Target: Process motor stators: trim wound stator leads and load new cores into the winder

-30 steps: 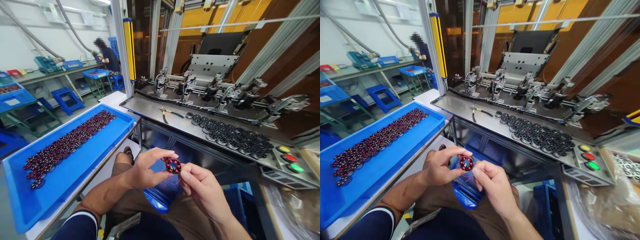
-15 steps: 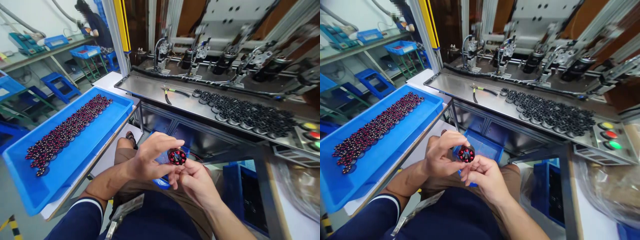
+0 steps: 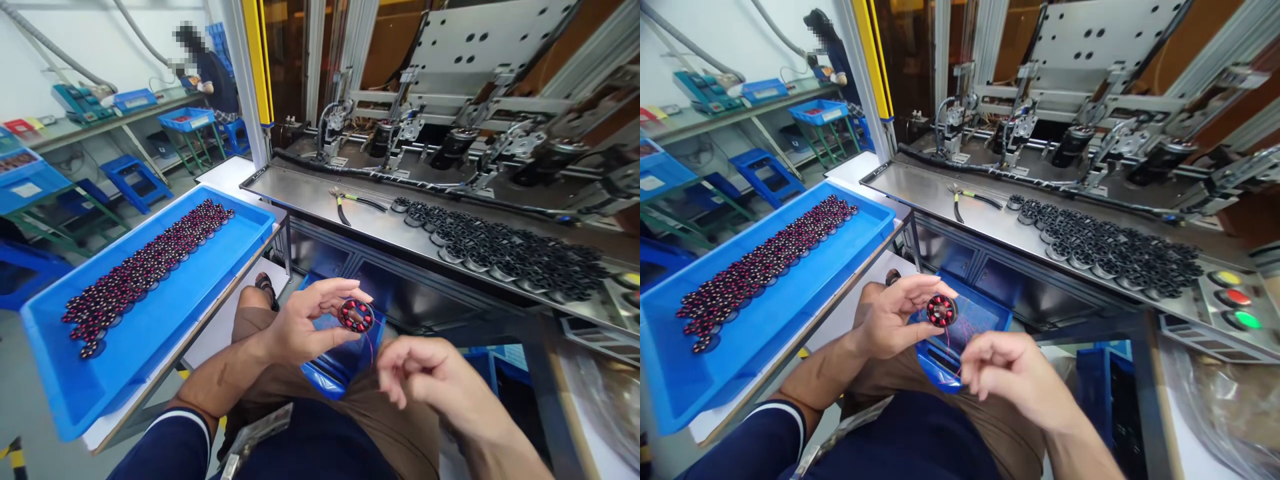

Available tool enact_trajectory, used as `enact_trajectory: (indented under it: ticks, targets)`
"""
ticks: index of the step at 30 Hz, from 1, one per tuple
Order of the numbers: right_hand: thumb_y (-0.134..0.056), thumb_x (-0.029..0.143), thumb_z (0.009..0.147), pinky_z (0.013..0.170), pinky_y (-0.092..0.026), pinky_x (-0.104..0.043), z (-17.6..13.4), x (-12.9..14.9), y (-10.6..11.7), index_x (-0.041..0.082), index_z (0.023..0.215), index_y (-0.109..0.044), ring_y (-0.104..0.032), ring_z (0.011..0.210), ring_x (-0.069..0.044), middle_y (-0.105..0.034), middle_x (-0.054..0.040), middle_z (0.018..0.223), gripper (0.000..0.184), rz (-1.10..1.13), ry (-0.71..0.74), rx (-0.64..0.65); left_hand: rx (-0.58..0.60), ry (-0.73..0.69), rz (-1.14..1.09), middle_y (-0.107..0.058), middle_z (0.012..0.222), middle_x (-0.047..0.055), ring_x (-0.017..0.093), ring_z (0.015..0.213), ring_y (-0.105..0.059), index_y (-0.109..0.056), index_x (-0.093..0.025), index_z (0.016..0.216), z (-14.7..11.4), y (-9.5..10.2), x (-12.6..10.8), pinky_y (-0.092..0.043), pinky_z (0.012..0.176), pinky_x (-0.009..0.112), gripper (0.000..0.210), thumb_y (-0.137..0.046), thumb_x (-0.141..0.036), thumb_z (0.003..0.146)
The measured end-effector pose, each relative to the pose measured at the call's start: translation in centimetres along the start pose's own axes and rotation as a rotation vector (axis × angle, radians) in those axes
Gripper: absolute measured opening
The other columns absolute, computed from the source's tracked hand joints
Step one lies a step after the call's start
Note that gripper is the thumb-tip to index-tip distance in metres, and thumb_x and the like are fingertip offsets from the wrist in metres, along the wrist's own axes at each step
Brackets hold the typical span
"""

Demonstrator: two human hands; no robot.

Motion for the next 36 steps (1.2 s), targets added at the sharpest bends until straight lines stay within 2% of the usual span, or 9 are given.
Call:
enact_trajectory:
  ticks: [5, 9, 14, 18, 19, 22, 25, 31, 36]
  targets:
    - [-0.08, 0.059, 0.075, 0.047, -0.04, -0.024, 0.6, 2.0, -0.9, 0.016, 0.066, -0.065, -0.048, 0.044, -0.011, -0.058, -0.0001, 0.05, 0.046, -0.041, 0.106, -0.177, 0.063, 0.042, -0.026, -0.068, 0.127, 0.012, 0.021, 0.114, -0.069, -0.043, -0.027, 0.142, -0.6, -0.6, -0.1, -0.057, 0.099, 0.035, 0.062, -0.069, -0.016, 0.088]
    - [-0.079, 0.056, 0.078, 0.046, -0.033, -0.023, 0.9, 1.4, -2.3, 0.018, 0.057, -0.056, -0.041, 0.044, -0.009, -0.053, 0.0016, 0.046, 0.049, -0.023, 0.111, -0.22, -0.001, 0.053, -0.049, -0.068, 0.118, 0.01, 0.018, 0.097, -0.072, -0.046, -0.026, 0.138, -1.0, -0.9, 0.6, -0.061, 0.086, 0.03, 0.07, -0.081, -0.021, 0.078]
    - [-0.077, 0.053, 0.079, 0.043, -0.025, -0.022, 0.5, -0.7, -1.8, 0.017, 0.055, -0.056, -0.034, 0.042, -0.008, -0.046, 0.0038, 0.043, 0.048, -0.004, 0.15, -0.09, -0.022, 0.106, -0.222, -0.068, 0.109, 0.007, 0.017, 0.092, -0.071, -0.048, -0.026, 0.134, -1.0, -1.0, 0.9, -0.06, 0.082, 0.028, 0.072, -0.085, -0.022, 0.073]
    - [-0.077, 0.056, 0.078, 0.047, -0.032, -0.023, -0.5, -0.5, 0.3, 0.017, 0.056, -0.065, -0.044, 0.046, -0.01, -0.052, 0.0004, 0.047, 0.047, -0.259, -0.023, 0.233, -0.028, 0.077, -0.198, -0.07, 0.111, 0.009, 0.017, 0.095, -0.071, -0.046, -0.025, 0.136, -1.0, -0.6, 0.4, -0.06, 0.082, 0.028, 0.069, -0.082, -0.021, 0.076]
    - [-0.079, 0.057, 0.076, 0.048, -0.034, -0.024, -0.8, 0.0, 1.0, 0.017, 0.058, -0.069, -0.047, 0.048, -0.012, -0.055, -0.0011, 0.05, 0.045, -0.334, -0.035, 0.248, -0.024, 0.05, -0.15, -0.07, 0.112, 0.01, 0.017, 0.095, -0.071, -0.045, -0.024, 0.137, -0.9, -0.5, 0.2, -0.06, 0.082, 0.028, 0.069, -0.081, -0.02, 0.077]
    - [-0.082, 0.059, 0.07, 0.048, -0.039, -0.025, -1.3, 2.3, 2.7, 0.018, 0.062, -0.071, -0.051, 0.051, -0.014, -0.059, -0.0028, 0.055, 0.044, -0.452, 0.099, -0.08, 0.0, -0.033, 0.025, -0.071, 0.113, 0.011, 0.018, 0.095, -0.072, -0.043, -0.023, 0.14, -0.8, -0.3, -0.4, -0.06, 0.082, 0.028, 0.07, -0.078, -0.017, 0.08]
    - [-0.087, 0.056, 0.064, 0.049, -0.043, -0.025, -1.3, 3.8, 1.7, 0.019, 0.068, -0.07, -0.053, 0.054, -0.015, -0.06, -0.0018, 0.06, 0.041, -0.451, 0.272, -0.337, 0.026, -0.057, 0.15, -0.072, 0.114, 0.012, 0.018, 0.095, -0.072, -0.042, -0.022, 0.142, -0.8, -0.5, -0.8, -0.061, 0.082, 0.028, 0.069, -0.076, -0.016, 0.082]
    - [-0.077, 0.051, 0.082, 0.056, -0.047, -0.026, -0.6, 2.8, -2.4, 0.021, 0.067, -0.063, -0.055, 0.06, -0.015, -0.061, -0.0017, 0.066, 0.036, -0.409, 0.368, -0.388, 0.028, 0.023, 0.093, -0.072, 0.118, 0.011, 0.02, 0.104, -0.072, -0.046, -0.023, 0.14, -1.3, -1.2, -1.1, -0.06, 0.091, 0.03, 0.066, -0.076, -0.015, 0.082]
    - [-0.071, 0.044, 0.09, 0.054, -0.046, -0.025, -0.9, 1.1, -2.4, 0.021, 0.073, -0.063, -0.055, 0.059, -0.015, -0.061, -0.0016, 0.067, 0.03, -0.322, 0.437, -0.476, -0.035, 0.334, -0.205, -0.073, 0.113, 0.012, 0.02, 0.097, -0.074, -0.066, -0.018, 0.115, -1.3, -0.9, -0.7, -0.061, 0.087, 0.03, 0.044, -0.083, -0.021, 0.075]
Point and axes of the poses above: each hand's wrist, its own z-axis towards the middle knuckle, its own y-axis out of the back of the hand, x = y × z, the point moved 2 cm from there along z, towards the middle knuckle
